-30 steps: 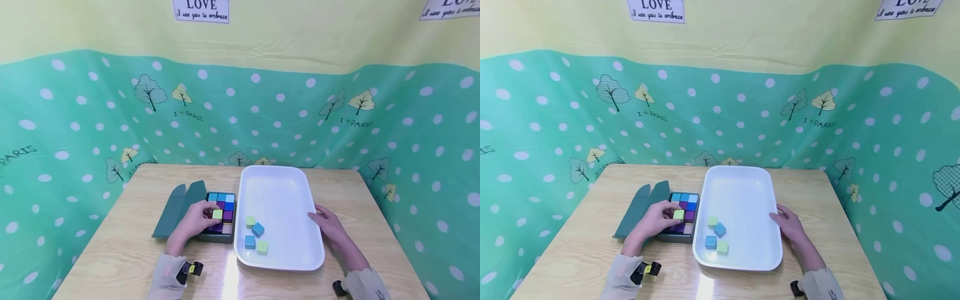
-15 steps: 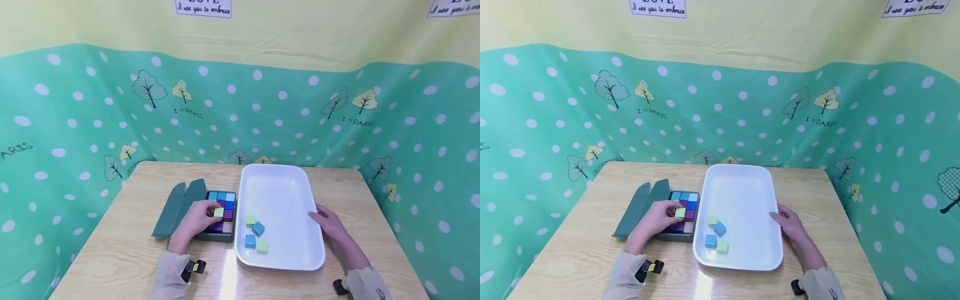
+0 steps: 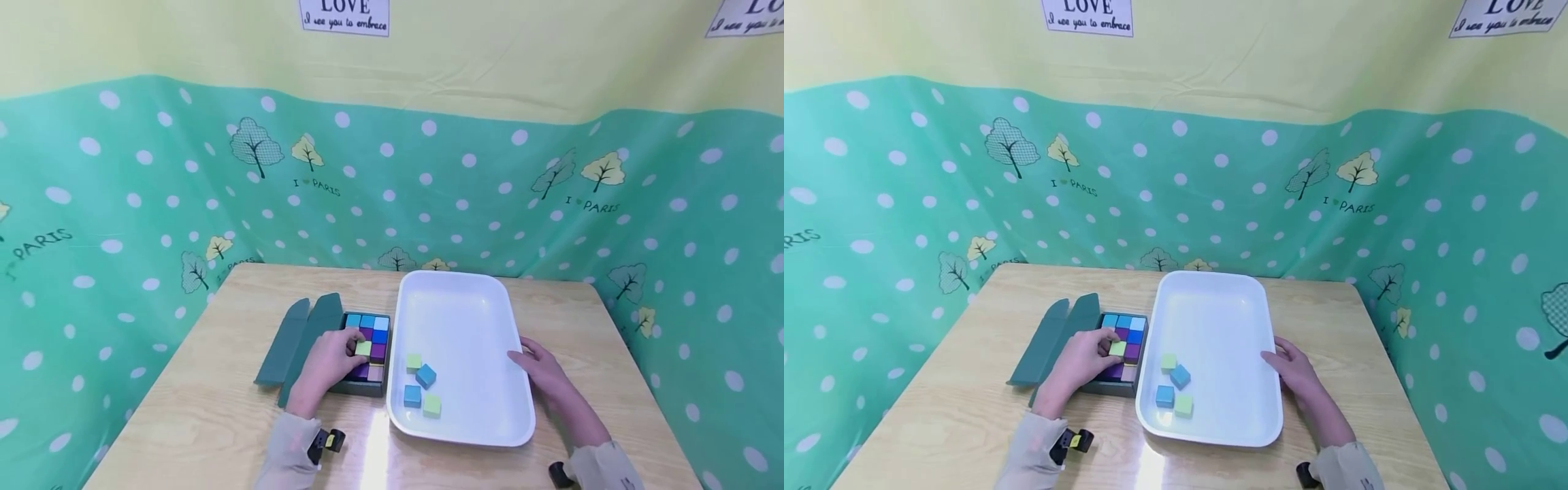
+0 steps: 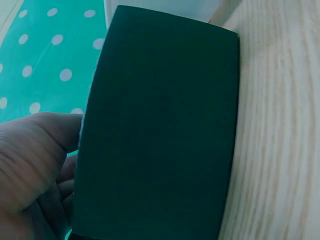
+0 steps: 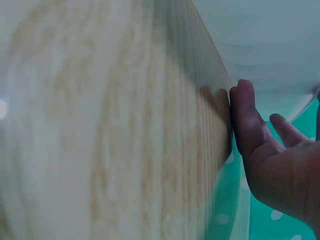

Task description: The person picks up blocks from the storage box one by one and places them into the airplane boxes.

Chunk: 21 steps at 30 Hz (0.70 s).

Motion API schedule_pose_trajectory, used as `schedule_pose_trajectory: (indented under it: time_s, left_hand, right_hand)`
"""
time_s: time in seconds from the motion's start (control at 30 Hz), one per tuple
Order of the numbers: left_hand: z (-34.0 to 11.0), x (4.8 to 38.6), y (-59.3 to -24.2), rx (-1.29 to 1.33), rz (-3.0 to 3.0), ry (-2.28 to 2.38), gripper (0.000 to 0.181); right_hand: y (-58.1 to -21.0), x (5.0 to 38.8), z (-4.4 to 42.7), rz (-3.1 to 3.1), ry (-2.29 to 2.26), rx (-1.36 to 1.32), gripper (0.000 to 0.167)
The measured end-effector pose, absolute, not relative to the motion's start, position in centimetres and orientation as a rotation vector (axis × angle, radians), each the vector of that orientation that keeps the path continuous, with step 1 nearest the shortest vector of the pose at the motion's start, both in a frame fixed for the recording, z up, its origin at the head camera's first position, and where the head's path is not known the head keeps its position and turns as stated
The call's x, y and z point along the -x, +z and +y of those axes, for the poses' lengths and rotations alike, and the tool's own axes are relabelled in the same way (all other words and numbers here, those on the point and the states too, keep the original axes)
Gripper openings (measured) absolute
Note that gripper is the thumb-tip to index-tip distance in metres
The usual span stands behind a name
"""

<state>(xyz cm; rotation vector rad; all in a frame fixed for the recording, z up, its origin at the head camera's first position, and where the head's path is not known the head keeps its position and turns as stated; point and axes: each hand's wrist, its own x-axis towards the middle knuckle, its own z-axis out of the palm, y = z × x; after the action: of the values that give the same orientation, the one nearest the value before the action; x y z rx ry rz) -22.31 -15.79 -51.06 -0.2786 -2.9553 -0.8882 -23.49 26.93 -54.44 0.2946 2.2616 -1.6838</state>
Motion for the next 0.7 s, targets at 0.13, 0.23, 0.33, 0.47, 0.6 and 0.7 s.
schedule_pose_trajectory:
  time_s: [0.13, 0.23, 0.33, 0.47, 0.6, 0.7]
  left_hand:
    - [-15.5, 22.3, -51.1, 0.284, -2.950, -0.868, 0.031]
    - [-15.5, 22.2, -51.3, 0.291, -2.944, -0.890, 0.032]
    - [-15.7, 22.1, -51.4, 0.312, -2.907, -0.982, 0.034]
    - [-15.9, 21.9, -51.7, 0.364, -2.812, -1.141, 0.034]
    - [-15.7, 21.6, -50.9, 0.408, -2.776, -1.179, 0.027]
    - [-14.6, 21.7, -48.7, 0.515, -2.851, -1.165, 0.027]
  right_hand:
    - [-54.4, 23.1, 27.2, 2.251, -1.695, -0.311, 0.082]
    - [-54.4, 22.9, 27.3, 2.238, -1.690, -0.309, 0.082]
    - [-54.3, 22.9, 27.4, 2.238, -1.695, -0.305, 0.082]
    - [-54.1, 23.0, 27.7, 2.225, -1.707, -0.271, 0.080]
    - [-54.2, 23.3, 27.4, 2.188, -1.731, -0.248, 0.076]
    - [-54.4, 23.6, 26.9, 2.178, -1.759, -0.268, 0.073]
